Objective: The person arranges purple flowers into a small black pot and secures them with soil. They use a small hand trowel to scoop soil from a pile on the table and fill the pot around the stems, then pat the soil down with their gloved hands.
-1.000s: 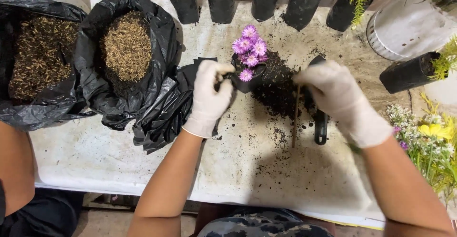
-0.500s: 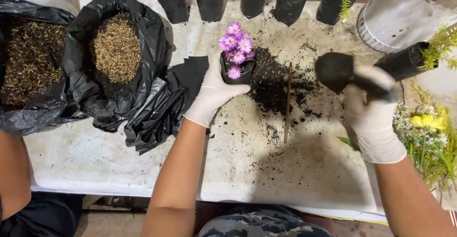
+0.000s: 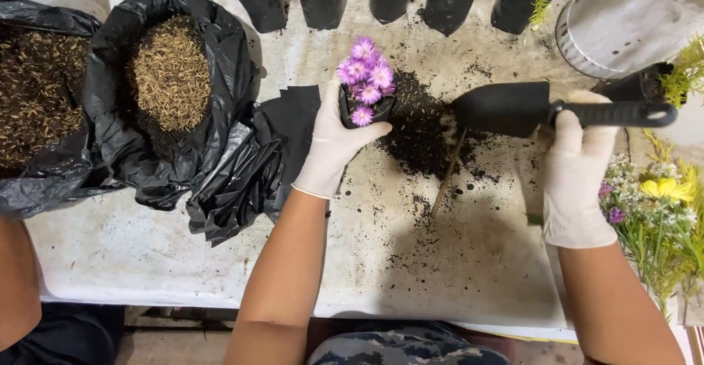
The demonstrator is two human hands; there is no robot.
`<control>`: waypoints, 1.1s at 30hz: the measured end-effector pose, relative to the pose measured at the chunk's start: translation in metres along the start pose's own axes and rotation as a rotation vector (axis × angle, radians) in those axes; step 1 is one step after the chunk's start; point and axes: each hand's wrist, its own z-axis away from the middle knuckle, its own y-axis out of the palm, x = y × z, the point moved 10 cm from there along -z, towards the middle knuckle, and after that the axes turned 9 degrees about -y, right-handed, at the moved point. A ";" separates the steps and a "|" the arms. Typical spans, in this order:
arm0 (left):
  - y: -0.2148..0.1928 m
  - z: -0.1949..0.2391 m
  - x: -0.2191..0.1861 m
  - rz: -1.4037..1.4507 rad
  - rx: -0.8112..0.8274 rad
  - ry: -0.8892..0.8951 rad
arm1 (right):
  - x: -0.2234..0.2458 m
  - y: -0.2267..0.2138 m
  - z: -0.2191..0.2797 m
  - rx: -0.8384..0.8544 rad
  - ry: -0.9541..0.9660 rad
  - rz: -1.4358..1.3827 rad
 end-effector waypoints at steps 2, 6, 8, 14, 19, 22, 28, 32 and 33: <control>0.003 0.001 0.000 0.067 0.072 0.070 | -0.017 0.002 -0.001 -0.030 0.068 -0.069; -0.004 -0.019 0.031 0.263 0.187 0.251 | -0.055 0.004 0.002 -0.264 0.371 -0.440; -0.006 -0.014 0.023 0.225 0.159 0.290 | -0.052 0.015 0.007 -0.307 0.461 -0.515; -0.018 -0.036 0.033 0.178 -0.051 0.109 | -0.068 0.027 0.024 -0.331 0.724 -0.527; -0.026 -0.055 0.055 0.350 -0.140 0.018 | -0.074 0.041 0.017 -0.518 0.788 -1.068; -0.026 -0.064 0.075 0.460 -0.192 -0.016 | -0.066 0.036 0.005 -0.465 0.708 -0.921; -0.025 -0.051 0.046 0.335 -0.235 0.075 | -0.044 0.048 0.000 -0.368 0.787 -0.507; -0.023 -0.056 0.053 0.314 -0.240 0.034 | 0.012 0.073 -0.019 -0.183 0.543 -0.462; -0.024 -0.059 0.059 0.330 -0.248 0.026 | 0.022 0.080 -0.025 -0.095 0.463 -0.447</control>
